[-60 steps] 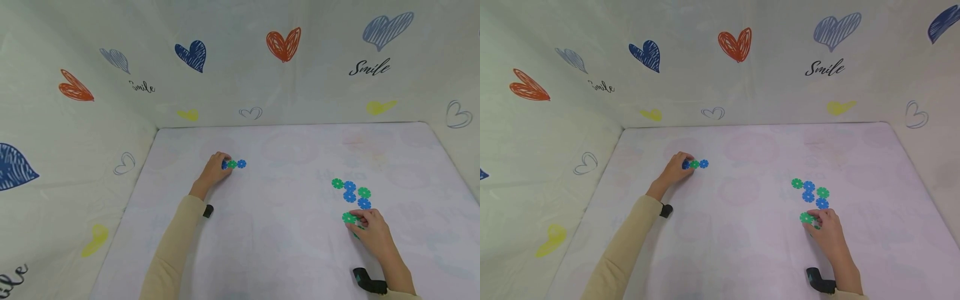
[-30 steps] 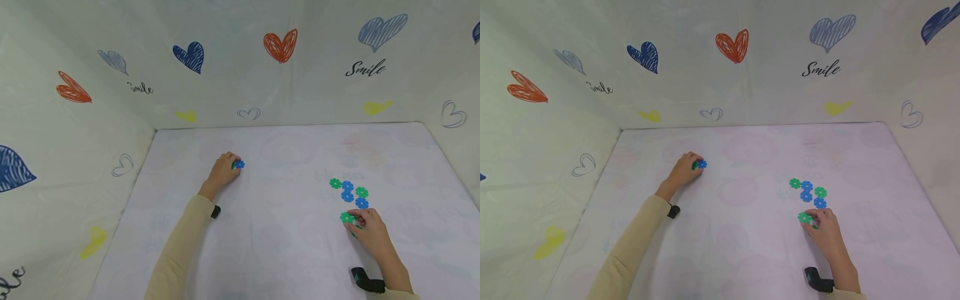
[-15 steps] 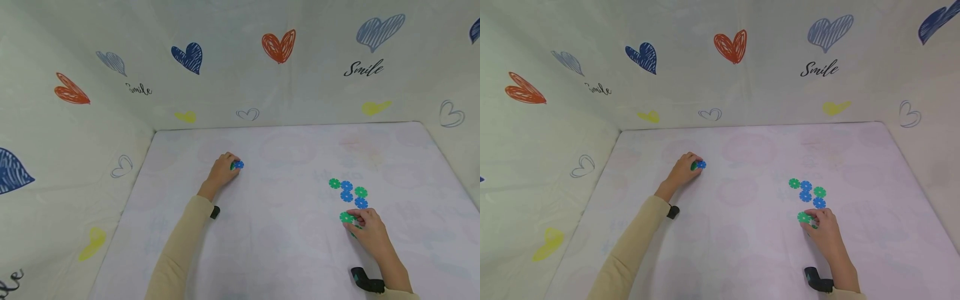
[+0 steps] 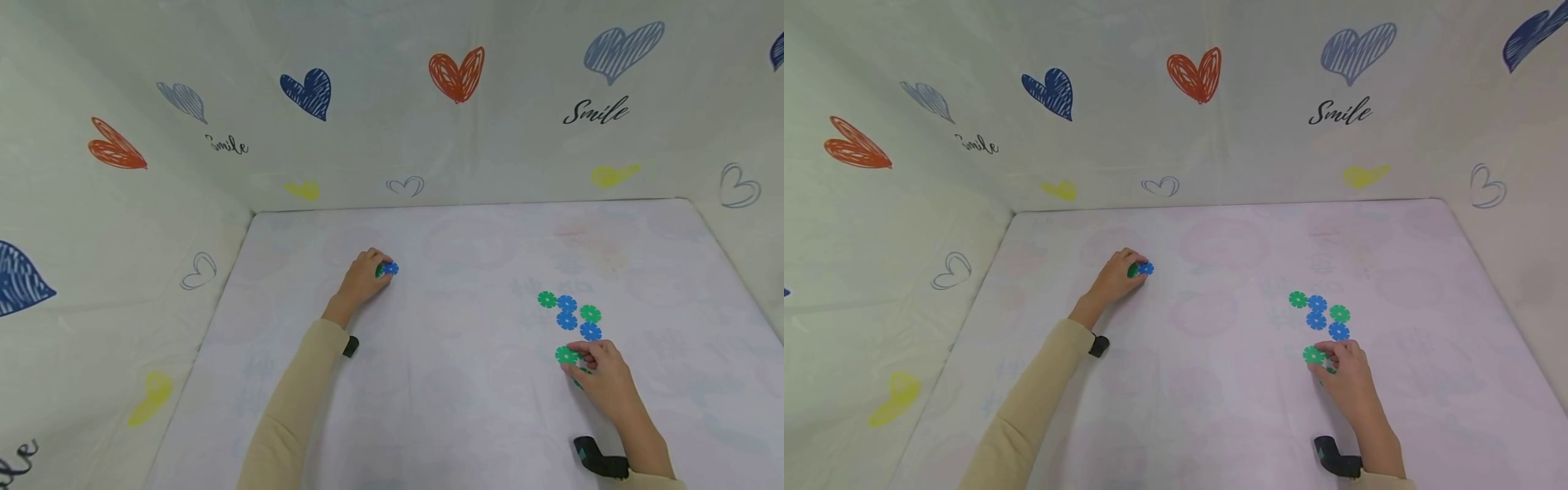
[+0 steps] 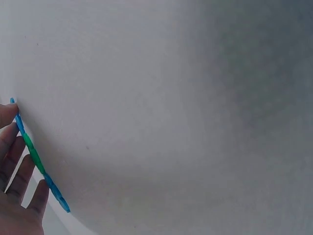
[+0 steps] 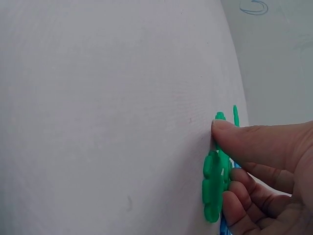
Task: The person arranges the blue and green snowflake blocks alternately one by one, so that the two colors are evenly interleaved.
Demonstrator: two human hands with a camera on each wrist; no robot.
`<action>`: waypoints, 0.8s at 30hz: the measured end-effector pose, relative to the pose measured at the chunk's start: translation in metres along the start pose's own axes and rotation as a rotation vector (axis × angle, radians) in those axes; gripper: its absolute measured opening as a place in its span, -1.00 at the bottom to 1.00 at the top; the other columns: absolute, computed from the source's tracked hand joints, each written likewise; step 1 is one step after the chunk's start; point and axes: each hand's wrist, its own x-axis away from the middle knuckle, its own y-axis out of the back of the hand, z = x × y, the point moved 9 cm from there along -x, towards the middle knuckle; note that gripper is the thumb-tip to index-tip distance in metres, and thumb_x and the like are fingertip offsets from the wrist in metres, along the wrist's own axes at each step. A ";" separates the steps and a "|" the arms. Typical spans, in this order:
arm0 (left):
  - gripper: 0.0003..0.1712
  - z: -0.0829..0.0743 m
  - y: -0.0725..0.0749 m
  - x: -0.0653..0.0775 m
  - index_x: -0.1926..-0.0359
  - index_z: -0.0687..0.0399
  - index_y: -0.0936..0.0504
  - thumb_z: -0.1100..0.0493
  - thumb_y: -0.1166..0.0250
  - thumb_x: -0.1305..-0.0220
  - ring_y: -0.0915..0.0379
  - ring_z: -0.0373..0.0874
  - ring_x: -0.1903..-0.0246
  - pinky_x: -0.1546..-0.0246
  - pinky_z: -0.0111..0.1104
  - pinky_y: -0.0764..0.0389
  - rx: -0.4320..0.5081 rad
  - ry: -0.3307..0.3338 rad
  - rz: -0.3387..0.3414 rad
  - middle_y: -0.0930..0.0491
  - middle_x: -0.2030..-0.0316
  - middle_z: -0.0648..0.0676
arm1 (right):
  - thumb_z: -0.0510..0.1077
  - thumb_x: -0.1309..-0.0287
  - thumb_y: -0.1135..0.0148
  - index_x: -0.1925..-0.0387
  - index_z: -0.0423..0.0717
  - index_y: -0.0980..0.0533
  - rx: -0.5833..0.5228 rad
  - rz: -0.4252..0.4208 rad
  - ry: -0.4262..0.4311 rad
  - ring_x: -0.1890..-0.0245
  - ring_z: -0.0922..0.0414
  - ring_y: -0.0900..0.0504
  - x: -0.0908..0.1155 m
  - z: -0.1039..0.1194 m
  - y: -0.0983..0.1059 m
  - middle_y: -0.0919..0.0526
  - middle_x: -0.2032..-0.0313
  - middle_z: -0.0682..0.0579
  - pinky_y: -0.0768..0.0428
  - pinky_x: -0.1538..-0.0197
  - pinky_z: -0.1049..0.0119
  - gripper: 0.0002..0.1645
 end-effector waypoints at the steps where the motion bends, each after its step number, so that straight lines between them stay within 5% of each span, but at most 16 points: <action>1: -0.64 0.000 0.000 0.000 -0.03 0.08 -0.53 0.10 -0.24 -0.22 -0.34 0.02 -0.04 -0.09 -0.13 -0.40 0.002 0.001 -0.001 -0.45 -0.03 0.09 | -0.24 -0.06 -0.27 -0.04 -0.39 -0.39 0.000 0.000 0.002 0.20 -0.09 -0.36 0.000 0.000 0.000 -0.32 0.15 -0.28 -0.46 0.15 0.04 -0.49; 24: -0.64 0.004 -0.003 -0.002 -0.03 0.07 -0.52 0.12 -0.24 -0.22 -0.32 0.01 -0.06 -0.13 -0.14 -0.39 0.015 0.001 0.012 -0.44 -0.04 0.08 | -0.28 -0.03 -0.29 0.01 -0.41 -0.41 0.016 -0.023 0.046 0.22 -0.08 -0.38 0.001 0.007 0.002 -0.34 0.19 -0.27 -0.50 0.16 0.02 -0.52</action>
